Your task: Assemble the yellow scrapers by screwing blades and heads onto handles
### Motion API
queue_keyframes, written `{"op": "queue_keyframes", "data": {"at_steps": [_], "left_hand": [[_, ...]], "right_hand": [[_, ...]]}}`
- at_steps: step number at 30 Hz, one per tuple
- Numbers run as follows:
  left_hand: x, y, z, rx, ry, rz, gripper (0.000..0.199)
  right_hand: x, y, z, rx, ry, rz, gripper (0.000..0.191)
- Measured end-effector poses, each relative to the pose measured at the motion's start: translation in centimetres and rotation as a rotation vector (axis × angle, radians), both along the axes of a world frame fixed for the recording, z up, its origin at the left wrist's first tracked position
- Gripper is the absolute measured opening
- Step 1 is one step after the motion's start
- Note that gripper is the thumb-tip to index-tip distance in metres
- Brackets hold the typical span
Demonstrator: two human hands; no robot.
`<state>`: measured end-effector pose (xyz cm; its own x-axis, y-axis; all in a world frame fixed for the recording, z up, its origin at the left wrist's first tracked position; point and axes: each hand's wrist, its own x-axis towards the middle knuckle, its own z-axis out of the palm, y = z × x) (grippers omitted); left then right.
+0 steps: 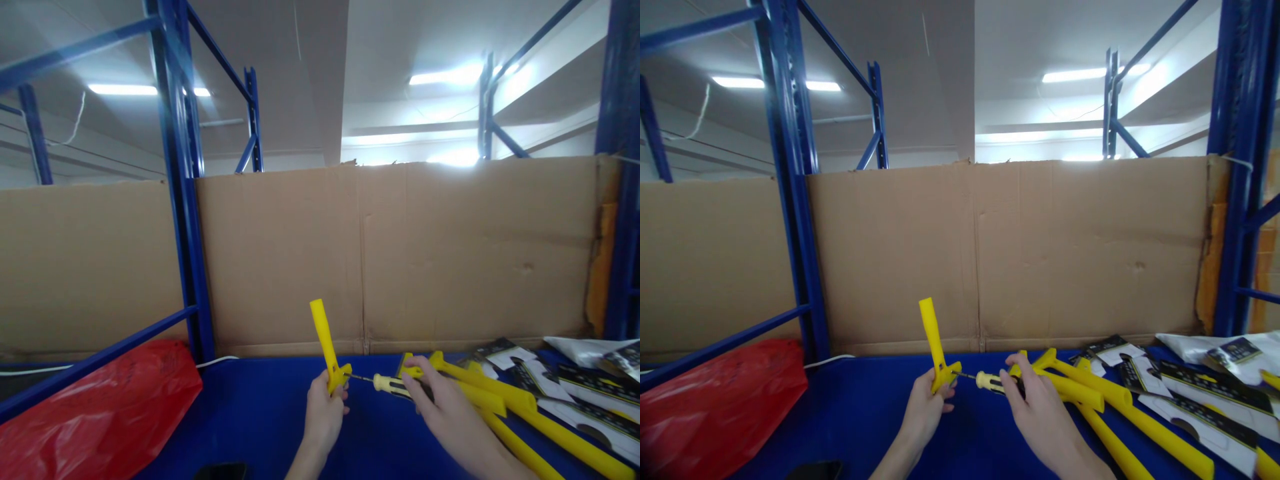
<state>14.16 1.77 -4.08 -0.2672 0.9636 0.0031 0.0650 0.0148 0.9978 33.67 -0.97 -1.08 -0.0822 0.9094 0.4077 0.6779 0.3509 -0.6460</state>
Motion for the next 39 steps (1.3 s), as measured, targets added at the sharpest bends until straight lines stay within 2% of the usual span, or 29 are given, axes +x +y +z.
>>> {"op": "queue_keyframes", "data": {"at_steps": [4, 11, 15, 17, 20, 23, 26, 27, 32, 36, 39], "left_hand": [[0.0, 0.0, 0.1, -0.001, -0.038, 0.013, 0.032], [0.0, -0.2, 0.4, 0.011, -0.039, 0.018, 0.031], [0.0, 0.0, 0.0, 0.011, -0.007, 0.005, 0.032], [-0.1, 0.2, -0.4, 0.019, 0.02, -0.001, 0.031], [-0.2, 0.3, -0.7, 0.031, 0.047, -0.005, 0.033], [-0.1, 0.3, -0.7, 0.035, 0.051, -0.014, 0.035], [0.0, 0.2, -0.5, 0.033, 0.041, -0.006, 0.037], [0.0, 0.3, -0.6, 0.035, 0.037, -0.003, 0.037], [0.0, 0.7, -1.6, 0.072, 0.043, -0.027, 0.034], [-0.2, 0.9, -2.2, 0.081, 0.035, -0.013, 0.028], [-0.3, 0.9, -2.0, 0.077, 0.015, 0.01, 0.03]], "right_hand": [[0.4, 0.1, -0.6, 0.091, 0.04, 0.082, 0.038], [0.1, -0.4, 0.0, 0.03, -0.047, 0.104, 0.014], [-0.6, -0.6, 0.3, -0.118, 0.032, 0.104, 0.034], [-0.8, -0.6, 0.2, -0.14, 0.064, 0.085, 0.035], [-0.6, -0.6, -0.1, -0.037, 0.055, 0.082, 0.023], [-0.3, -0.6, -0.1, 0.076, 0.044, 0.117, 0.031], [0.0, -0.6, 0.3, 0.101, -0.032, 0.115, 0.008], [0.0, -0.6, 0.5, 0.099, -0.046, 0.105, 0.006], [-0.1, -0.5, 0.9, 0.025, -0.034, 0.031, 0.019], [-0.6, -0.3, 0.5, -0.062, 0.032, 0.019, 0.034], [-0.6, 0.0, -0.2, -0.053, 0.055, 0.019, 0.029]]}}
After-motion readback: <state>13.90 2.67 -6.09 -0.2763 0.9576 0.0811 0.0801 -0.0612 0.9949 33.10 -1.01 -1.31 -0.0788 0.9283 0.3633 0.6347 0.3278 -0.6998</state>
